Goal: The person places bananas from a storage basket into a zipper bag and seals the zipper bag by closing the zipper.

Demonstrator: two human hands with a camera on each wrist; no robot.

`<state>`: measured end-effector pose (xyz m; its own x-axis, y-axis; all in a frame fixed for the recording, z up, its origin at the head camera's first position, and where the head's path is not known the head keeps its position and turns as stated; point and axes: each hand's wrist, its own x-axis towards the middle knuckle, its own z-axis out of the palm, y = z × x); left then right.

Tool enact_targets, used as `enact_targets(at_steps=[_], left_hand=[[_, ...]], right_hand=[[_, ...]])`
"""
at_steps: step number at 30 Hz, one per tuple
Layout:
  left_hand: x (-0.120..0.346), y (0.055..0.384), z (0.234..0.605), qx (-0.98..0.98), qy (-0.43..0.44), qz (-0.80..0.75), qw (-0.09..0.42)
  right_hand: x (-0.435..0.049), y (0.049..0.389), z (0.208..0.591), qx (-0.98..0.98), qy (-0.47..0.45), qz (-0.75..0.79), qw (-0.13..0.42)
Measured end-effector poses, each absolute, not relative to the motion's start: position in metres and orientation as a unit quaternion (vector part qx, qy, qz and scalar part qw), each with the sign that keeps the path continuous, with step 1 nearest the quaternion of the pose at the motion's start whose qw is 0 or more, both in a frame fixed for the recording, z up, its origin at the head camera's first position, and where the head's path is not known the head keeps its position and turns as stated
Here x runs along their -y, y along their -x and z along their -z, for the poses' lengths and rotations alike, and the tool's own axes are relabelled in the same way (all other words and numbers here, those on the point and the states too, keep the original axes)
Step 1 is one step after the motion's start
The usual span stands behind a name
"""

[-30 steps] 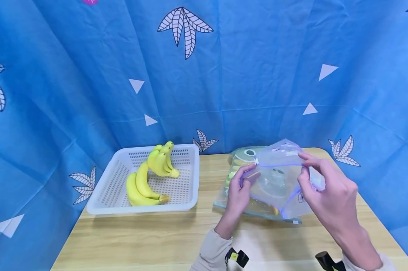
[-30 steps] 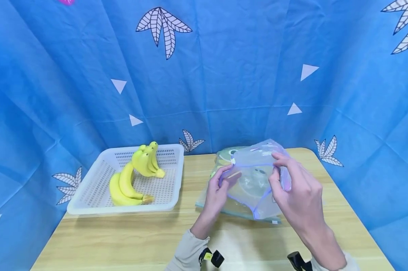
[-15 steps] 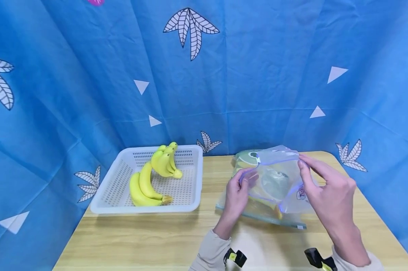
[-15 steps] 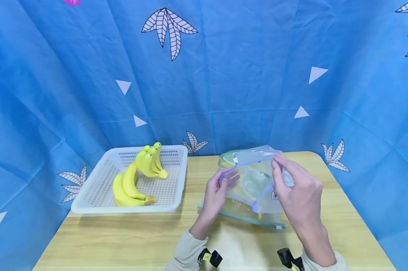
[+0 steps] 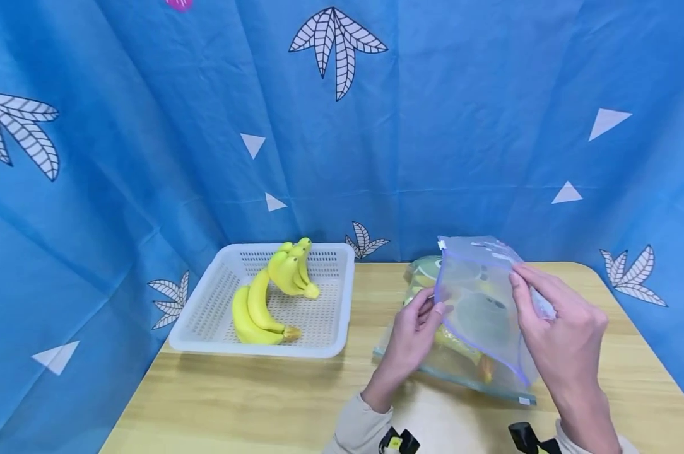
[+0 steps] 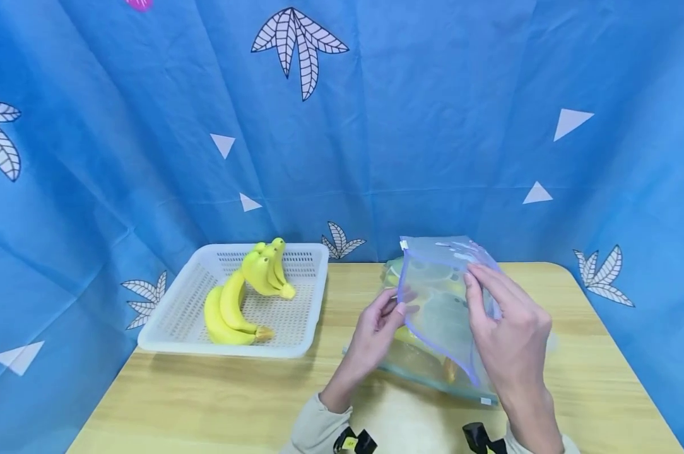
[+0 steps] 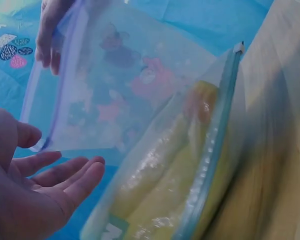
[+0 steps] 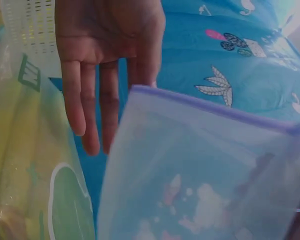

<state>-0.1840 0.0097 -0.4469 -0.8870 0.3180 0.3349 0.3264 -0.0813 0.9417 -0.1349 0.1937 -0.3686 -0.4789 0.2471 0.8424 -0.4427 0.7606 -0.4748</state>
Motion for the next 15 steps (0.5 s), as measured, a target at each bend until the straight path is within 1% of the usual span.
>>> enact_targets(at_steps=[2,5,9,15], left_hand=[[-0.009,0.182,0.444,0.679,0.244,0.692,0.002],[-0.004,0.18,0.438,0.688,0.251,0.68,0.014],[0.014,0.178,0.428,0.713,0.249,0.654,0.05],[0.064,0.186,0.415,0.761,0.194,0.609,0.113]], right_hand=[[-0.195,0.136,0.369,0.786,-0.067,-0.342,0.512],[-0.196,0.137,0.368,0.778,-0.072,-0.348,0.517],[-0.198,0.138,0.368,0.771,-0.078,-0.355,0.523],[-0.202,0.139,0.371,0.762,-0.07,-0.363,0.532]])
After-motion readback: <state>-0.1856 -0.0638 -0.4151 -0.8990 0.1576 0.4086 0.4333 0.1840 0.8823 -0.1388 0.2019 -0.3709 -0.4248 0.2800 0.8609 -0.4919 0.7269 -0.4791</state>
